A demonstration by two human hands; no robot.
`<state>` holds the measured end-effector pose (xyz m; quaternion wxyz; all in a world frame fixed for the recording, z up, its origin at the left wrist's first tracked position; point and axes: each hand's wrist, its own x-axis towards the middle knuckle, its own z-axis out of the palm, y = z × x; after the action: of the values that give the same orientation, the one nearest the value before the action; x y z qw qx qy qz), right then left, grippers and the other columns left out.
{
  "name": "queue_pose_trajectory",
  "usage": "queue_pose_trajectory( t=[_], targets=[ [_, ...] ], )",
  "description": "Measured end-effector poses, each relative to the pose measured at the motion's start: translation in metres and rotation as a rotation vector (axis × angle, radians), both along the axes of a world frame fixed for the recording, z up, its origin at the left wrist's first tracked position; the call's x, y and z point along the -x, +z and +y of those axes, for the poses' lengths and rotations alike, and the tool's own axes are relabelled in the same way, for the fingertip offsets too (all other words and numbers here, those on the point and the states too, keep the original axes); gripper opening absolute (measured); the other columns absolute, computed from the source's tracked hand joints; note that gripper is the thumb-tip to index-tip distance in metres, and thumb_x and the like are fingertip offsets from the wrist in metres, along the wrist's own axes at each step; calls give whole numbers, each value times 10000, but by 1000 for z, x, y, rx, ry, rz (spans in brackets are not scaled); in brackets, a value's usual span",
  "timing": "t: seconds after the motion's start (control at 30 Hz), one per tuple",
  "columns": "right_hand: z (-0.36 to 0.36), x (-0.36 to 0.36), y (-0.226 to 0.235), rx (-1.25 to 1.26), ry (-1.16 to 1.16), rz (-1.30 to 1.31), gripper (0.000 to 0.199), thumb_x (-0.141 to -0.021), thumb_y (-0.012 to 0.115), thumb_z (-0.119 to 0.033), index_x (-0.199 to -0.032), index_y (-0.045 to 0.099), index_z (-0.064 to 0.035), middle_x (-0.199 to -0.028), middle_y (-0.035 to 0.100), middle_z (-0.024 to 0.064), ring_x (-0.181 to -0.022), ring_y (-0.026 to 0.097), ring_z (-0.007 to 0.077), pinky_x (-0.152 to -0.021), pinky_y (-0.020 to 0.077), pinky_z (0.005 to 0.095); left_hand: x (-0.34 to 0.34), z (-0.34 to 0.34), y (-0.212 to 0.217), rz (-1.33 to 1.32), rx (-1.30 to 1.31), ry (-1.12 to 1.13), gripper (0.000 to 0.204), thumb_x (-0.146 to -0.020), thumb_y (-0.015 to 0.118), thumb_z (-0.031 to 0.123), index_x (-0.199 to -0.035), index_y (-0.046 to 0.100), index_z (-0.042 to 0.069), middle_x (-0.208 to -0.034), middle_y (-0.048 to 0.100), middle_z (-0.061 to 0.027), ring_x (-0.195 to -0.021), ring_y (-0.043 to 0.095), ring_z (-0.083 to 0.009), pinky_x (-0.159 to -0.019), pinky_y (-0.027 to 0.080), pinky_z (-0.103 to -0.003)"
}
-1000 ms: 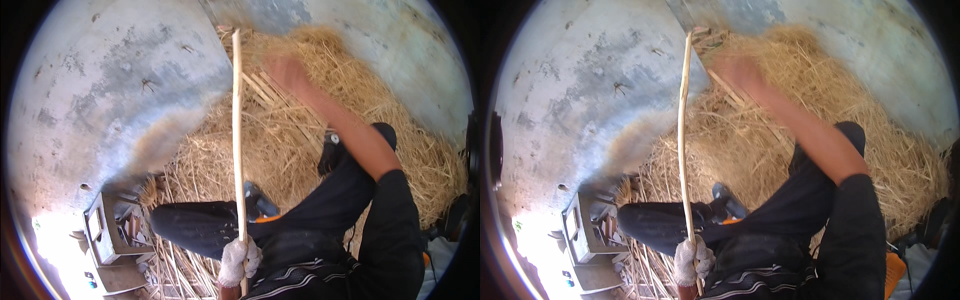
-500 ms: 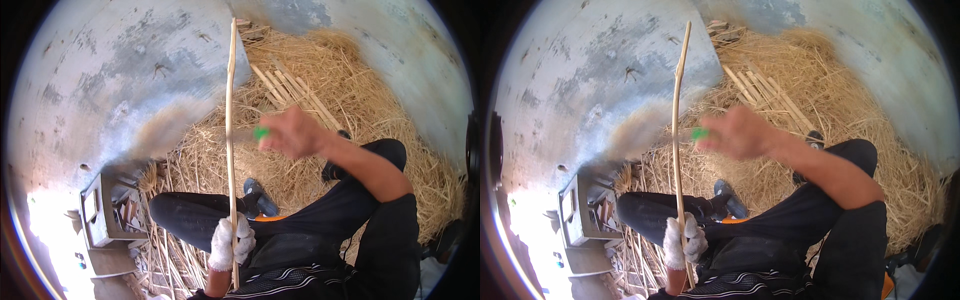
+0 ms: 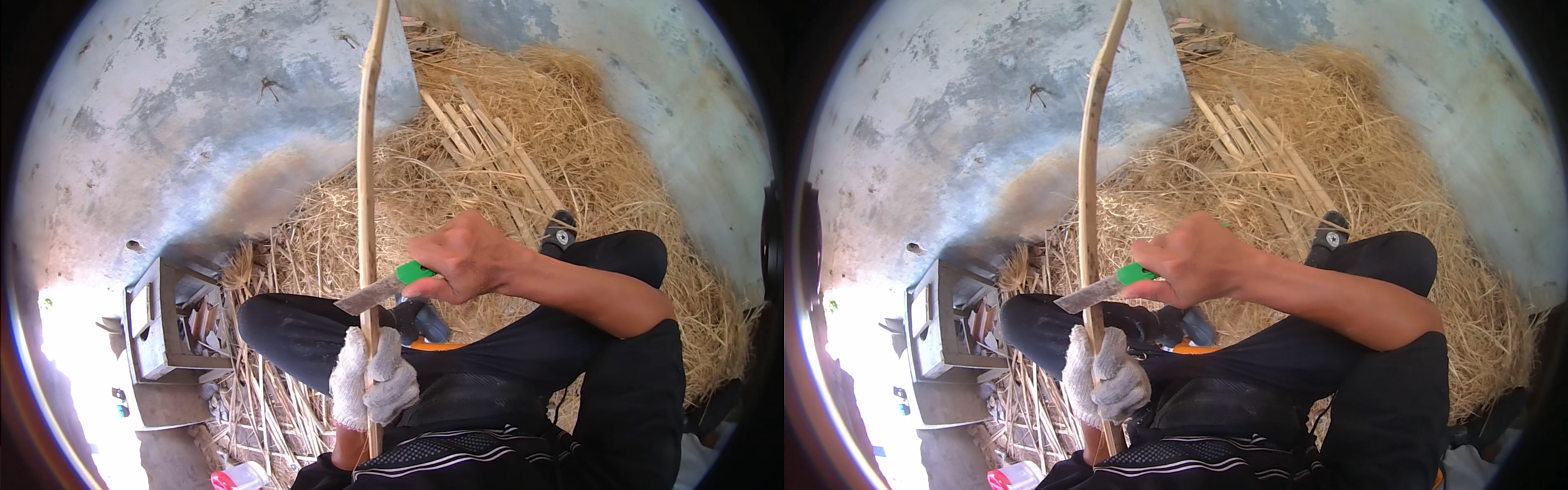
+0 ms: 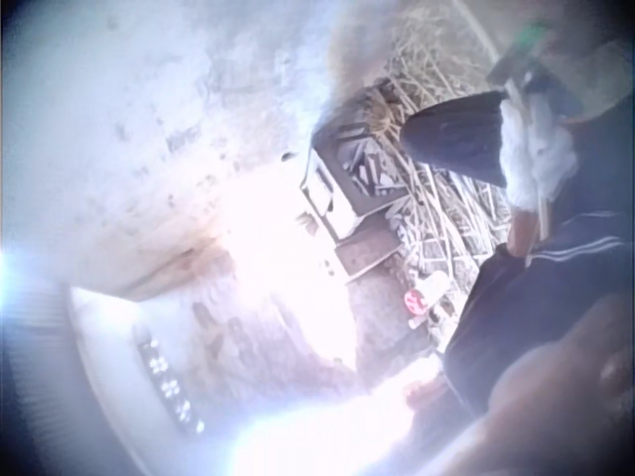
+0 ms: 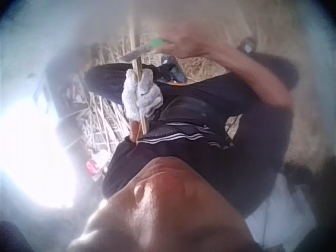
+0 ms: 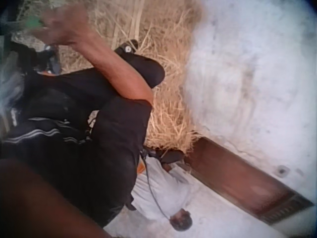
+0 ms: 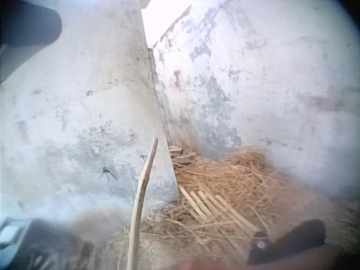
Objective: The person sits on a straw-covered floor and uses a green-handled knife to shave the outer layer off a long bamboo stick. They hold the stick with a gloved left hand and scrape along its length with the knife in their right hand, producing thin shavings that fall onto the straw.
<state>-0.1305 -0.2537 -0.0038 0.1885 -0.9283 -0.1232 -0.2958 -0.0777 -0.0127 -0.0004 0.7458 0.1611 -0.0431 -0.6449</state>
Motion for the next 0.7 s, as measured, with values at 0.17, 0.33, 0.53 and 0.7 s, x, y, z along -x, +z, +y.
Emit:
queue_pose_trajectory(
  t=[0.17,0.33,0.53,0.7],
  targets=[
    [-12,-15,-11,56,-288,-35,441,-971,516,-464,-725,518,-97,-470,426,28,-363,453,203,-349,351,357,2,-2,13,-48,-115,21,514,-991,398,570,-749,435,118,-448,342,15,-328,263,-78,-303,227,-220],
    [-90,-25,8,-245,-537,-27,586,-1020,341,-529,-748,582,-69,-430,383,-29,-323,352,129,-297,300,289,16,8,10,-207,-144,84,466,-982,482,507,-756,462,99,-455,335,19,-329,278,-81,-317,243,-223],
    [-6,-7,9,25,4,-20,519,-984,434,-554,-729,582,-127,-439,409,-34,-335,372,107,-308,281,315,6,1,17,-273,-258,149,418,-979,519,464,-801,485,86,-472,353,12,-328,282,-85,-325,253,-223],
    [6,-3,2,-6,2,-23,445,-947,533,-495,-726,542,-109,-480,451,16,-357,416,180,-322,337,355,9,0,19,-310,-298,110,445,-1000,461,487,-782,459,100,-470,346,12,-324,271,-82,-309,249,-222]
  ],
)
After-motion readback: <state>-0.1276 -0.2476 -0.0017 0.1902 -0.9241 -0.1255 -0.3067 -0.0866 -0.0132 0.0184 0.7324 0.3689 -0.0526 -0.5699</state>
